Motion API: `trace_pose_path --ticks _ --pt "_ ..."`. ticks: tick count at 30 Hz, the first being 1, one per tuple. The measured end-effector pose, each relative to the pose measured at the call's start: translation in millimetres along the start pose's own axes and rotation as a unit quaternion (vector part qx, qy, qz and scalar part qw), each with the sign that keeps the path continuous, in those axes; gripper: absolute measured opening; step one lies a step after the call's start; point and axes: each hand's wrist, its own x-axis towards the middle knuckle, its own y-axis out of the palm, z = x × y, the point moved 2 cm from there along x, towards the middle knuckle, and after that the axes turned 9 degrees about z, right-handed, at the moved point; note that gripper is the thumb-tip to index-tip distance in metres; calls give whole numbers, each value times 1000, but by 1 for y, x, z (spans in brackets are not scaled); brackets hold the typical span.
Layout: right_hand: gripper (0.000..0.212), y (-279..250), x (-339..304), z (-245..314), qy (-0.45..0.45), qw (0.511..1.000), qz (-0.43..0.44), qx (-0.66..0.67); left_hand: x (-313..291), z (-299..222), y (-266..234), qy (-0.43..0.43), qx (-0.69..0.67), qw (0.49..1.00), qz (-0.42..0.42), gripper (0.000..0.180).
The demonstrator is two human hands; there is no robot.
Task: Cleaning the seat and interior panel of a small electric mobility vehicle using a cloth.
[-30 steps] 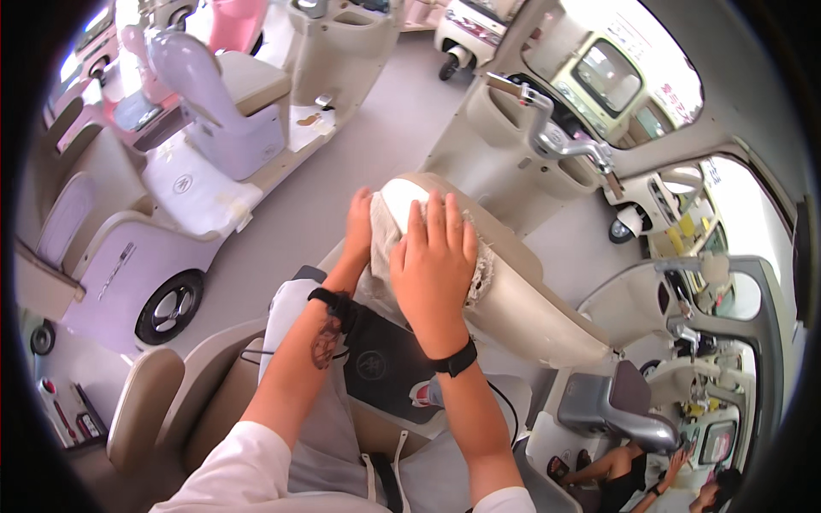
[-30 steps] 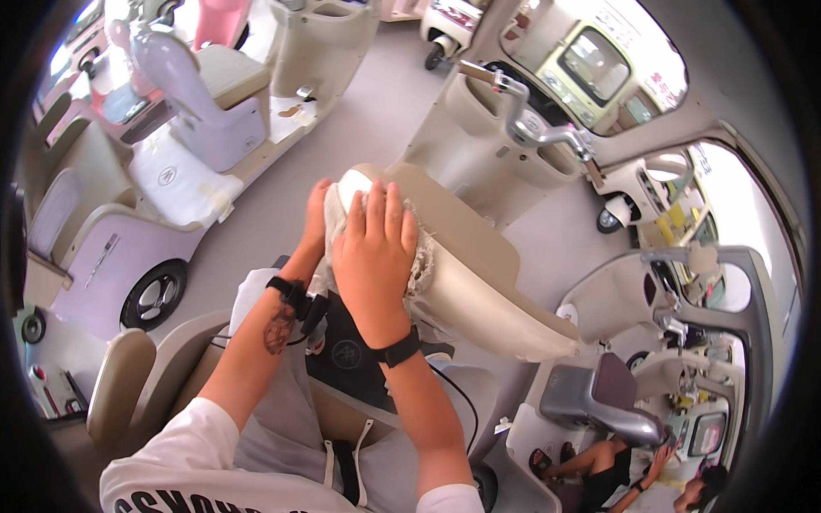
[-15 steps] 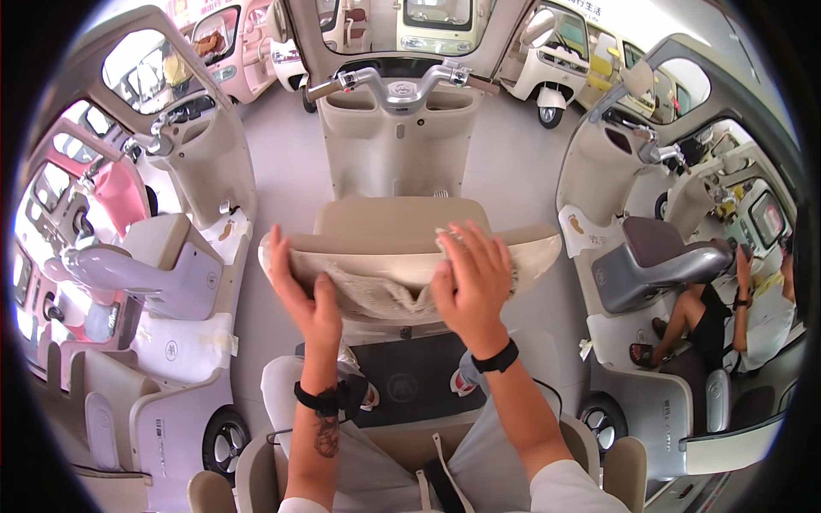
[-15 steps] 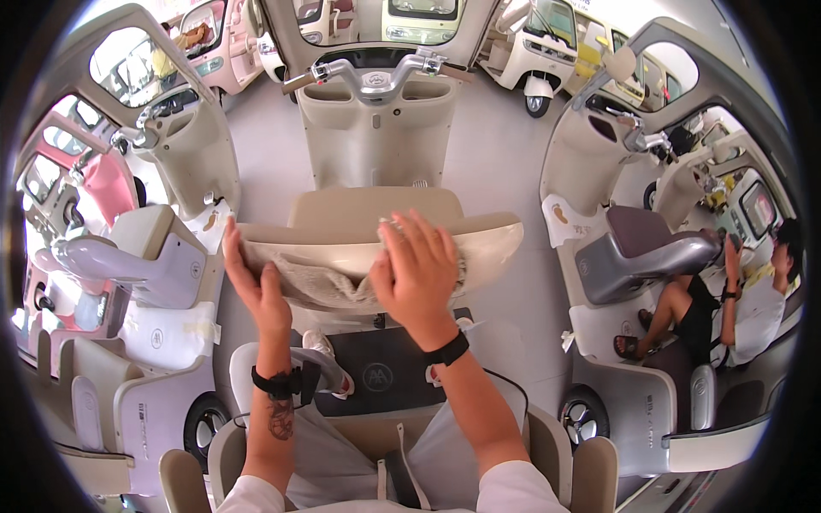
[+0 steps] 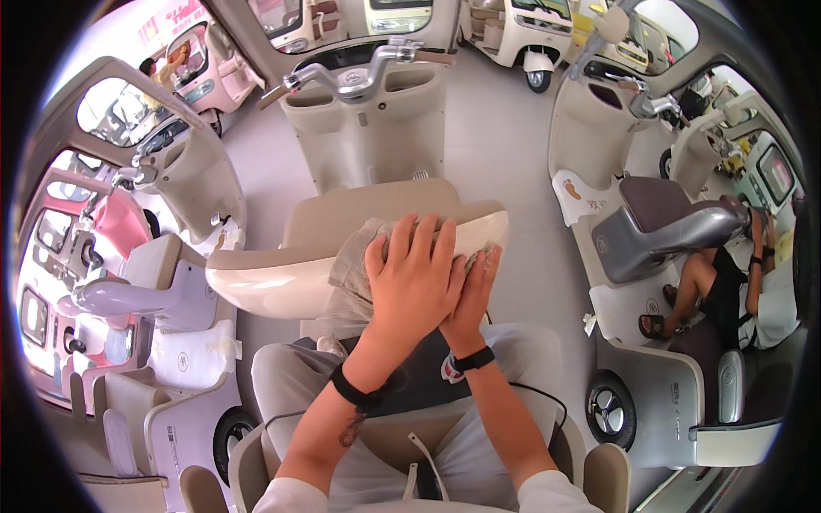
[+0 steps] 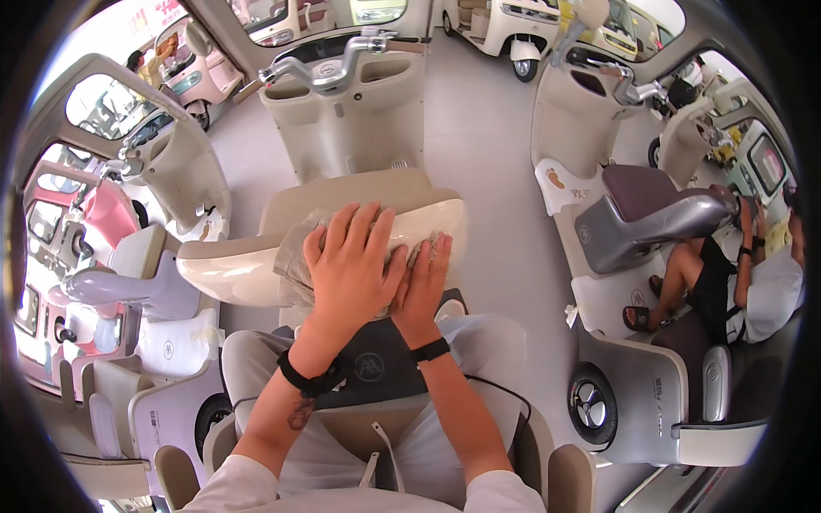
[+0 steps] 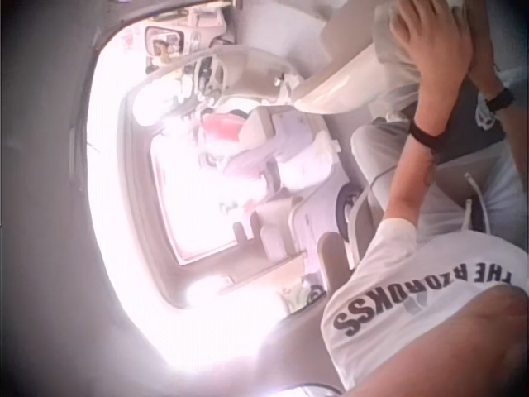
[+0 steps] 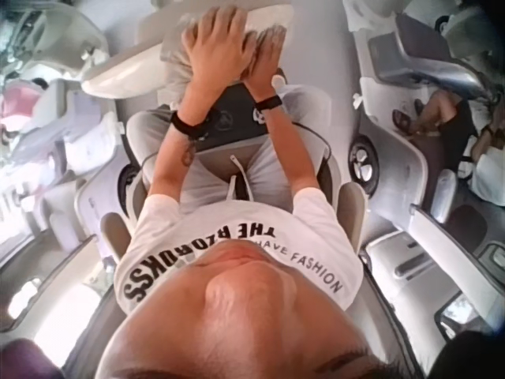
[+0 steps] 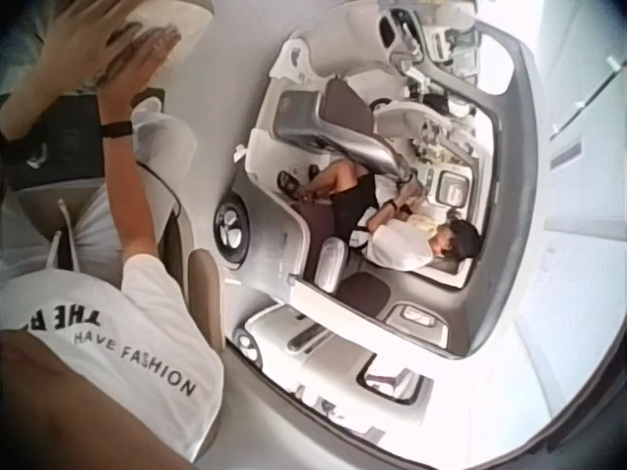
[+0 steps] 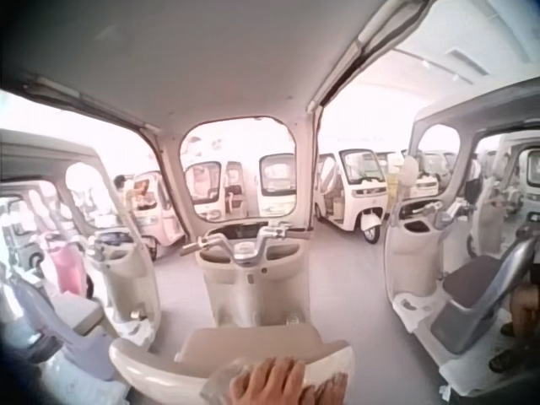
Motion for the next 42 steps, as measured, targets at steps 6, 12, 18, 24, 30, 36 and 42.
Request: trace_pose_path --ticks 6,12,18,24,30,36,42 --pt "64 14 -14 -33 194 970 -20 142 20 -35 24 13 62 998 13 43" --pt "53 19 -6 -72 342 736 -101 576 26 -47 42 28 109 993 46 42" --pt "42 9 7 -126 481 644 -49 593 25 -44 25 61 22 996 55 42" --pt "46 2 25 -103 420 742 -53 520 12 -15 0 -19 -12 999 47 46" --pt "55 -8 22 -20 302 880 -36 365 -34 70 -35 -47 17 998 -42 43" --pt "55 -20 25 35 177 973 -11 148 -76 101 -27 -128 34 983 -124 44" --pt "49 -14 48 63 73 995 -30 56 -80 124 -38 -139 11 973 -182 44"
